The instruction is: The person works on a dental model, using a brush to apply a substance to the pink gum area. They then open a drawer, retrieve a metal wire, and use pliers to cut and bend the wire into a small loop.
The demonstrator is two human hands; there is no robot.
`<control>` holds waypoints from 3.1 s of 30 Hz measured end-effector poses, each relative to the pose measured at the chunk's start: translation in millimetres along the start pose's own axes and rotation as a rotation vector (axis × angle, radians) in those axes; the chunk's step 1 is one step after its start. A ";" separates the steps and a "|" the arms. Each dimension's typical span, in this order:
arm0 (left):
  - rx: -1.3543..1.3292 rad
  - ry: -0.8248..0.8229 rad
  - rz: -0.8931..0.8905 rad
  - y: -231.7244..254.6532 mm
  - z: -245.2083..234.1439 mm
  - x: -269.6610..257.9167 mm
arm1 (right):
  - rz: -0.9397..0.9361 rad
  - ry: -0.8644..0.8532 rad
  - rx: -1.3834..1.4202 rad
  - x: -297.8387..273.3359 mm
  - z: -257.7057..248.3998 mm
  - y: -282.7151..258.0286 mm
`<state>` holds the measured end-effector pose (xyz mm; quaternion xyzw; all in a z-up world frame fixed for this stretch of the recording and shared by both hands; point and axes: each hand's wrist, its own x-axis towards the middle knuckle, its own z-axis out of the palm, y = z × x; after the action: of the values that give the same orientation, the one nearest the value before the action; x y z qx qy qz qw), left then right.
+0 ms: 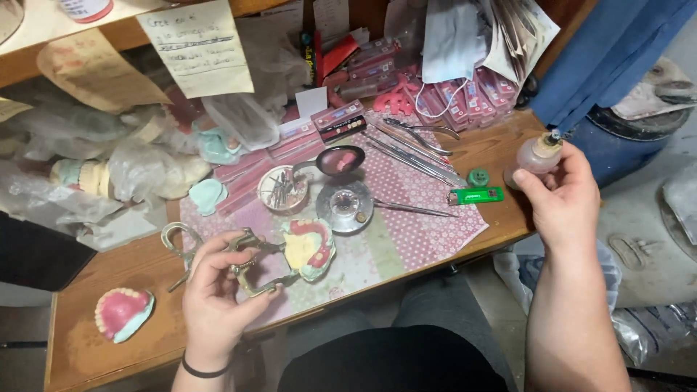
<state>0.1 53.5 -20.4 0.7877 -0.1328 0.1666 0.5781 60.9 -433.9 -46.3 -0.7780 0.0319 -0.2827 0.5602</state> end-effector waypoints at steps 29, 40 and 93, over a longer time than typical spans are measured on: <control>0.201 -0.217 -0.371 13.9 -3.8 4.7 | -0.188 -0.730 -1.168 46.4 119.4 -53.4; 0.247 -0.187 -0.232 13.0 -3.8 3.9 | -0.018 -0.889 -1.343 51.7 135.4 -65.9; 0.423 -0.146 -0.148 3.5 3.4 -7.0 | -0.331 -0.277 -0.755 -173.0 148.3 -112.0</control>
<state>-7.3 49.4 -21.2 0.9089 -0.0782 0.0907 0.3995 -43.5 -202.5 -48.1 -0.9535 -0.0675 -0.2302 0.1825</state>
